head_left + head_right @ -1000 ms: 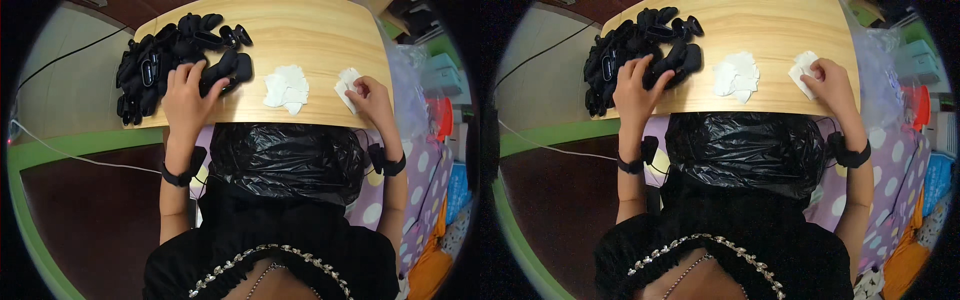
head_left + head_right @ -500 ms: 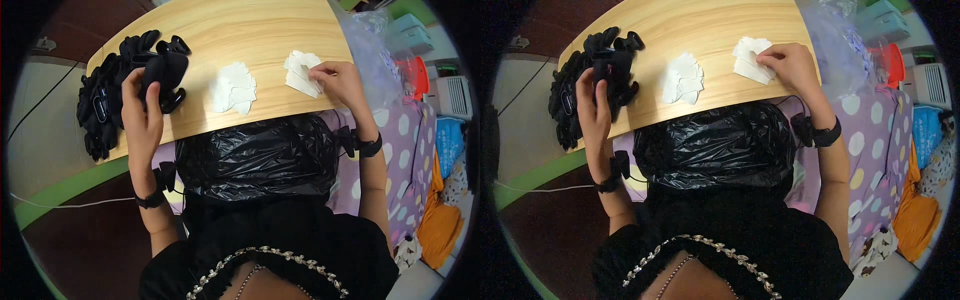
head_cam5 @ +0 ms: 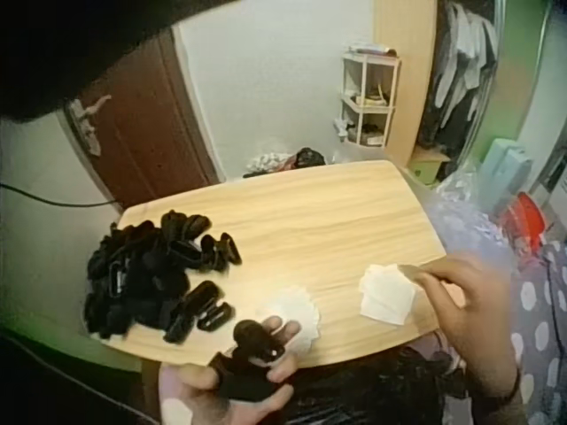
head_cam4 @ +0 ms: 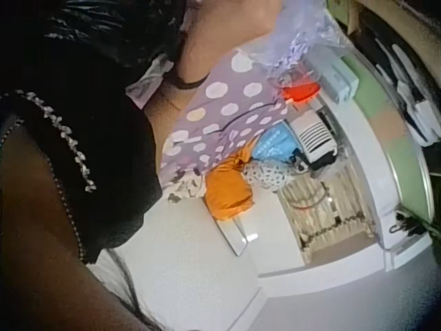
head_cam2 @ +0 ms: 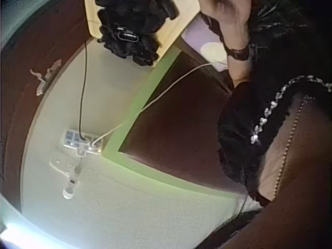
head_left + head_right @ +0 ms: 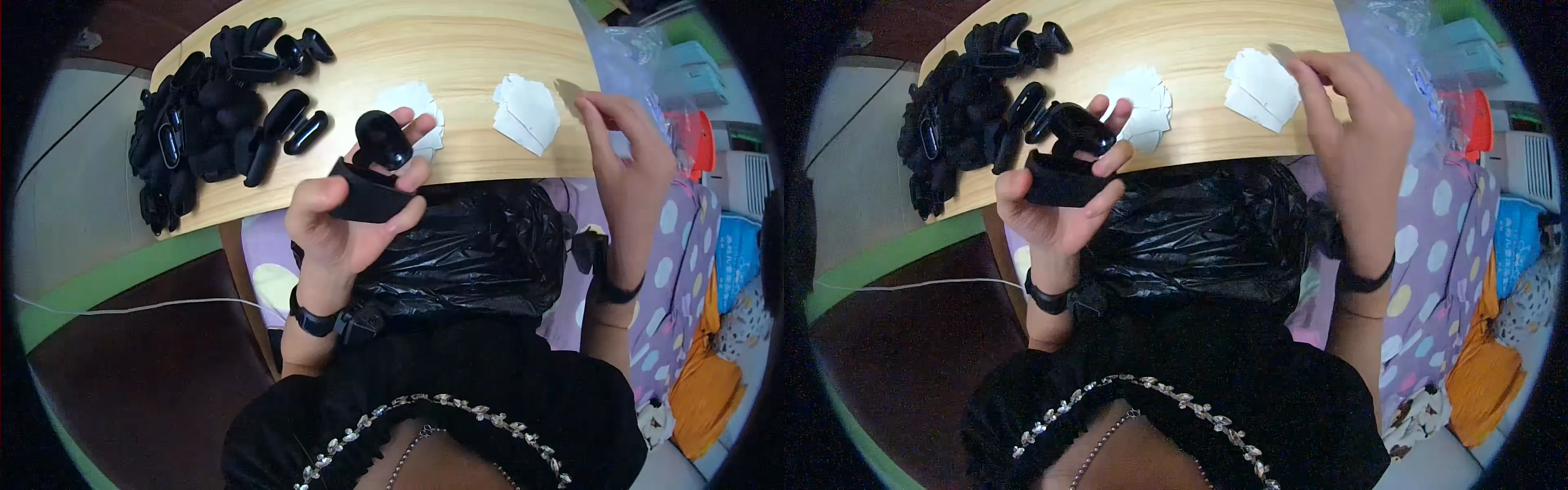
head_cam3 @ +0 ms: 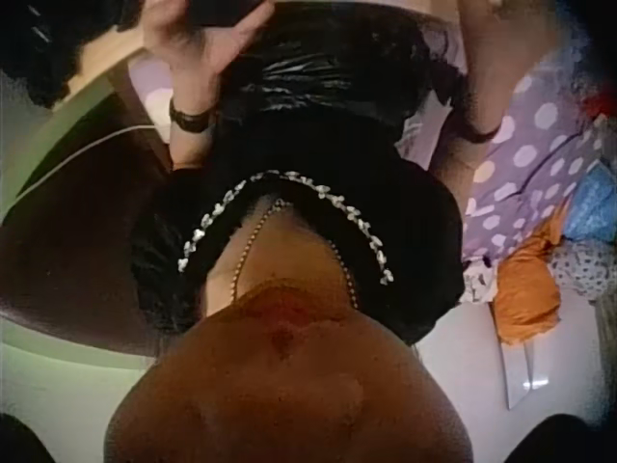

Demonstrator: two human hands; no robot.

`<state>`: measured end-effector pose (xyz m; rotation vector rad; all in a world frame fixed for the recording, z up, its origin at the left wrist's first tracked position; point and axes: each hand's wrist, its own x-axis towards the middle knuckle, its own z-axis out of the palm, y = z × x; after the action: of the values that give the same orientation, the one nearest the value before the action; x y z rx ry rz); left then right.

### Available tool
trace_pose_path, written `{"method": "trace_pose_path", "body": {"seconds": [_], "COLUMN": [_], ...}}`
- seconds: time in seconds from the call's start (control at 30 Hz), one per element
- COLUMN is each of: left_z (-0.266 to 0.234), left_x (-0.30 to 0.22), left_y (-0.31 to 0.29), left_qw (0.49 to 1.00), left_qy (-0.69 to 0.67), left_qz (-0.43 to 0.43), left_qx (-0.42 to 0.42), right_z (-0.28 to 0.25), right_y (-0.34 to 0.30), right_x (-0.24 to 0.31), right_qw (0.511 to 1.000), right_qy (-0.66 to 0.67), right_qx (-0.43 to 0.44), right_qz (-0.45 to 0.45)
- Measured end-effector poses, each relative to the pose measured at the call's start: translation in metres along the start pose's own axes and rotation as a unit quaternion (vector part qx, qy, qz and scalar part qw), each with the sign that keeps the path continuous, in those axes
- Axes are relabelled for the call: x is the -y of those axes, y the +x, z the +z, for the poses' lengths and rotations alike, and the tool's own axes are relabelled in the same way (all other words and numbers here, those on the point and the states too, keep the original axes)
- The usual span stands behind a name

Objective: Wiping and inspecting black earbud cases with white wipes.

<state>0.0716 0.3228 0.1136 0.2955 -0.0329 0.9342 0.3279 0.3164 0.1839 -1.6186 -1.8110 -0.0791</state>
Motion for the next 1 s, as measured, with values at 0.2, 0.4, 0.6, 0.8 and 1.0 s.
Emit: {"method": "trace_pose_path", "body": {"seconds": [0.2,0.4,0.6,0.8,1.0], "left_z": [0.026,0.012,0.041,0.042,0.025], "left_x": [0.018,0.017,0.012,0.020,0.029], "left_y": [0.014,0.017,0.003,0.002,0.000], "left_qw": [0.997,0.972,0.962,0.929,0.936], "left_qy": [0.079,0.174,0.230,0.226,0.186], "left_qz": [0.013,0.123,0.054,0.083,0.161], "left_qx": [-0.020,0.097,-0.138,-0.283,-0.250], "right_z": [0.014,0.034,0.028,0.038,0.056], "right_y": [-0.028,-0.047,-0.042,-0.049,-0.057], "right_x": [0.064,0.079,0.085,0.095,0.107], "right_qw": [0.942,0.932,0.928,0.959,0.972], "right_qy": [0.151,0.226,0.157,0.106,0.171], "right_qx": [0.072,0.047,0.089,0.081,0.058], "right_qz": [-0.290,-0.278,-0.325,-0.250,-0.148]}}
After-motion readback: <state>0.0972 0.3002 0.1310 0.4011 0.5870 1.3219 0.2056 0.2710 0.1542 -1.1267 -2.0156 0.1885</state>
